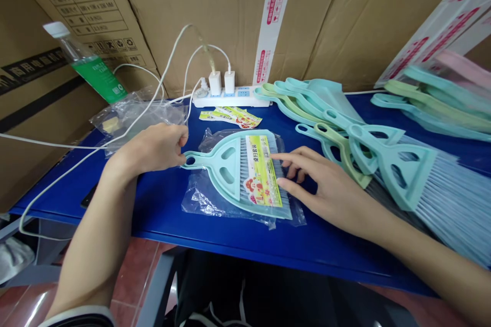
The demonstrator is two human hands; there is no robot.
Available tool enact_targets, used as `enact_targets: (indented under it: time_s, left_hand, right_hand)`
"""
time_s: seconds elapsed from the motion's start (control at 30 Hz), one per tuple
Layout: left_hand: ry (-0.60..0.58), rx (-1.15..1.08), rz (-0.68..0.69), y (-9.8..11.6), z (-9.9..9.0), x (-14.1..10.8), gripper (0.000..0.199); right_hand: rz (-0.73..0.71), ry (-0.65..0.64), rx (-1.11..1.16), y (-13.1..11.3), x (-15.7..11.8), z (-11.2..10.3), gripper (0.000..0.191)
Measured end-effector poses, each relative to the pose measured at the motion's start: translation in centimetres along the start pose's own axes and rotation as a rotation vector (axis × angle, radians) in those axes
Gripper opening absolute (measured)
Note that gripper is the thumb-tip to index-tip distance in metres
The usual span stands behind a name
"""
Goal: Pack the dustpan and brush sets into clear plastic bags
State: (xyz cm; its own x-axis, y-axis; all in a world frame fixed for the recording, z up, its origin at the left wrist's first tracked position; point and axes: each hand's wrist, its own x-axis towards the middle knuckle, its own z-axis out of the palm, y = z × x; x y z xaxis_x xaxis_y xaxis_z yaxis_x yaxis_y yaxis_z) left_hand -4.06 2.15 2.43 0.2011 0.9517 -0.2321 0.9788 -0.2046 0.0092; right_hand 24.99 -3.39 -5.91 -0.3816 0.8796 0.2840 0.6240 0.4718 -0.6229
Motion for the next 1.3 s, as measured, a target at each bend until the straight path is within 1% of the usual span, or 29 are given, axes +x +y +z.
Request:
enact_targets:
  time_s: [0.1, 0.17, 0.23, 0.33, 0.47, 0.73, 0.87, 1.03, 1.1, 1.2, 1.27, 1.3]
  left_hand:
    - [-0.02, 0.02, 0.005, -0.1, 0.1, 0.0, 0.02]
    - [-0.025, 0.035, 0.004, -0.2, 0.0, -0.1, 0.02]
    - [-0.016, 0.041, -0.016, -0.2, -0.1, -0.2, 0.019]
    - [-0.006, 0.064, -0.081, -0.1, -0.4, -0.4, 0.02]
    - [-0.015, 0.1, -0.111, 0.0, -0.8, -0.7, 0.02]
    - [0.029, 0.141, -0.142, -0.4, -0.7, -1.0, 0.023]
    - [0.034, 0.152, -0.144, -0.5, -0.5, -0.8, 0.019]
    - [0.08, 0.204, -0.157, 0.1, -0.4, -0.9, 0.005]
    - [0.089, 0.236, -0.167, 0.4, -0.4, -0.9, 0.012]
    - [0.125, 0.284, -0.175, 0.7, -0.1, -0.6, 0.024]
    - [0.146, 0.297, -0.128, 0.8, 0.1, -0.4, 0.031]
    - [0.144, 0.295, -0.079, 0.9, 0.3, -0.3, 0.034]
  right_hand:
    - [0.025, -0.037, -0.004, -0.3, 0.2, -0.4, 0.036]
    - [0.013, -0.042, -0.026, -0.2, 0.2, -0.3, 0.037]
    - [-0.004, -0.03, -0.044, 0.0, 0.1, 0.0, 0.039]
    - [-0.024, 0.007, -0.065, 0.4, -0.1, 0.3, 0.041]
    - [-0.027, -0.053, -0.121, 0.4, -0.1, 0.1, 0.043]
    - [-0.109, -0.055, -0.219, 0.4, -0.2, -0.2, 0.043]
    - [-0.153, -0.049, -0.303, 0.3, -0.4, -0.3, 0.042]
    - [-0.22, -0.036, -0.391, 0.1, -0.6, -0.8, 0.035]
    - [-0.239, -0.034, -0.376, 0.1, -0.4, -1.1, 0.033]
    - [-0.233, 0.032, -0.343, 0.6, 0.1, -1.4, 0.029]
    - [-0.221, 0.098, -0.366, 1.1, 0.4, -1.3, 0.027]
    - [-0.217, 0.12, -0.392, 1.4, 0.6, -1.2, 0.029]
